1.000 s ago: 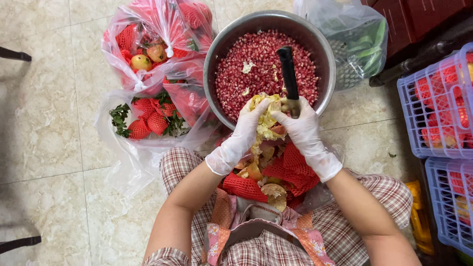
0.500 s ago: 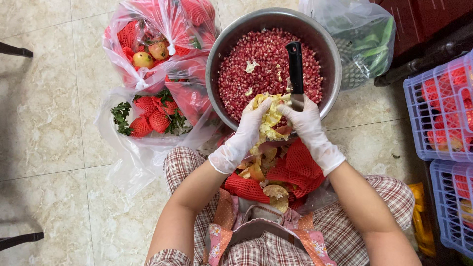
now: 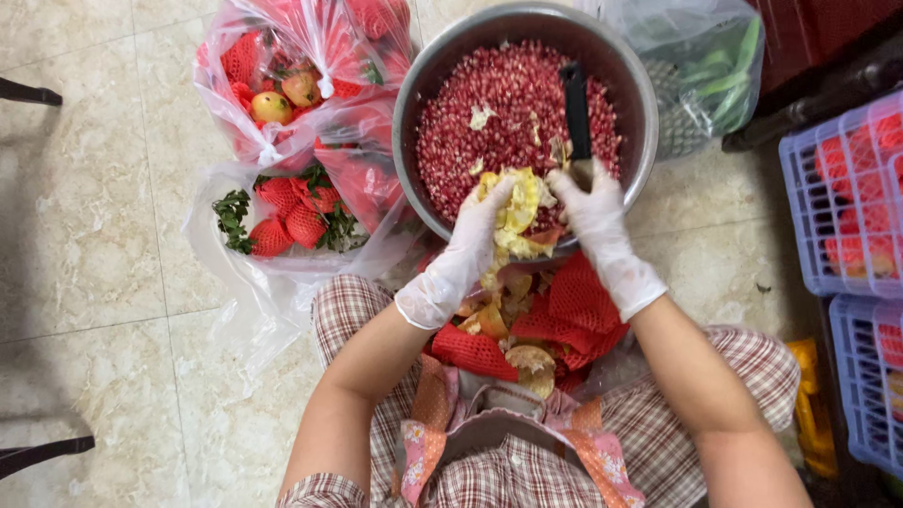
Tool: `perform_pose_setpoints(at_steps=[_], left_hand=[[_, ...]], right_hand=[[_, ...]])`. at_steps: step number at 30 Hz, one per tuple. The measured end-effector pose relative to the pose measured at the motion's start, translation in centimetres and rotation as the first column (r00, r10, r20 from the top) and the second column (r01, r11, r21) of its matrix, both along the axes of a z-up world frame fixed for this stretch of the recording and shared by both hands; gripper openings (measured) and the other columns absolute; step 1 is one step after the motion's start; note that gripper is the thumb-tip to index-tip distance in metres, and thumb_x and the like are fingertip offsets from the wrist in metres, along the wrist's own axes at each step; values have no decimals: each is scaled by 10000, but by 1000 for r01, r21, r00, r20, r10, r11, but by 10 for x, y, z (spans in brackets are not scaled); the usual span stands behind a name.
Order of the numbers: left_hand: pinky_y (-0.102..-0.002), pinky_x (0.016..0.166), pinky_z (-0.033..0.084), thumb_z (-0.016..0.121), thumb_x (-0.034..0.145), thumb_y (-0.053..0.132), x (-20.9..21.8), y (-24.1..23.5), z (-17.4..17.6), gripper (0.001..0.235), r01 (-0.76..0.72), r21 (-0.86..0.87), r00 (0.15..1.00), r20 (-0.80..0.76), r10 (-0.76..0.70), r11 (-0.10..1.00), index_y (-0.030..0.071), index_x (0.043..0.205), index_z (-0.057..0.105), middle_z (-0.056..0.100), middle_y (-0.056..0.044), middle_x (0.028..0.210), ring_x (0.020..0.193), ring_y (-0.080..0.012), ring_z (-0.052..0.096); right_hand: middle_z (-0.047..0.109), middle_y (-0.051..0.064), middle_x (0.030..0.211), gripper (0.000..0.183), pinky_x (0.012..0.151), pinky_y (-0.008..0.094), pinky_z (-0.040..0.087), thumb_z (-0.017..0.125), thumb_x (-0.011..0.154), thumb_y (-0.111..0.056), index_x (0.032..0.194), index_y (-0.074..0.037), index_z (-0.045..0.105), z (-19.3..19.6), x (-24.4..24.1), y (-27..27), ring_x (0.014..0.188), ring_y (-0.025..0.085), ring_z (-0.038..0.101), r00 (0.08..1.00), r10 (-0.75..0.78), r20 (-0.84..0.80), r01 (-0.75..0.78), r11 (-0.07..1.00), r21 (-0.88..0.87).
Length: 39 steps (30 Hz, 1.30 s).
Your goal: The person sits on the floor and uses a knife to cut and separate pomegranate seeds from the rind. The seeds are collected in a large metal bowl, while the rinds are discarded into a plastic bag.
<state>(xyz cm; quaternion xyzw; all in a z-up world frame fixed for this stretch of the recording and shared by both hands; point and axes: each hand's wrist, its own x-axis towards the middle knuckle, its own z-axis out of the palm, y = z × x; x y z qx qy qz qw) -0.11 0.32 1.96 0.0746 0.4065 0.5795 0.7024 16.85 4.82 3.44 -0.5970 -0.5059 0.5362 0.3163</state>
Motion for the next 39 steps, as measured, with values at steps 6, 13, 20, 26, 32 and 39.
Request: perform_pose_setpoints(at_steps=[6, 13, 20, 26, 32, 39], left_hand=[[-362, 774, 612, 577, 1071, 231, 28, -62, 2, 290, 79, 156, 994, 59, -89, 985, -12, 1213, 647, 729, -150, 1061, 882, -240, 733], [-476, 989, 535, 720, 864, 303, 71, -142, -102, 353, 784, 104, 103, -994, 36, 612, 127, 1158, 635, 693, -123, 1178, 1109, -308, 671], [-613, 1132, 326, 837, 658, 367, 59, -119, -134, 710, 703, -454, -504, -861, -67, 548, 255, 1323, 616, 519, -194, 1428, 1310, -429, 496], [-657, 1092, 287, 797, 770, 439, 72, -104, -75, 741, 607, -742, -644, -669, -373, 284, 243, 1420, 501, 469, -191, 1441, 1316, -399, 441], [-502, 1052, 469, 659, 900, 496, 86, -89, -30, 550, 711, -526, -537, -834, -123, 467, 122, 1300, 610, 598, -173, 1270, 1219, -342, 578], [-567, 1045, 422, 627, 907, 474, 120, -119, -108, 429, 865, -408, -436, -899, 34, 292, 189, 1222, 685, 629, -163, 1204, 1185, -372, 565]], right_hand=[[772, 6, 1127, 309, 478, 220, 459, 588, 1006, -263, 1256, -108, 683, -13, 52, 6, 573, 58, 568, 958, -104, -266, 99, 995, -32], [750, 106, 1204, 339, 818, 323, 589, 510, 1091, -238, 1369, -81, 622, 11, 103, -11, 914, 162, 696, 746, -122, -654, 115, 992, -54], [718, 114, 1150, 248, 961, 369, 562, 627, 1115, -203, 1315, -62, 670, 20, 147, -37, 1049, 201, 674, 800, 21, -600, 42, 995, 90], [773, 41, 1147, 256, 1040, 318, 516, 704, 908, -283, 1117, -144, 753, -5, 170, -66, 1094, 152, 717, 996, -74, -53, 67, 991, -118], [769, 91, 1081, 313, 825, 340, 509, 701, 898, -356, 1096, -145, 820, -115, 179, -90, 931, 200, 694, 940, 127, 317, -54, 972, -231], [722, 97, 840, 255, 641, 346, 475, 690, 953, -266, 963, -31, 790, -146, 202, -83, 717, 210, 628, 965, 65, 253, 21, 946, -324]])
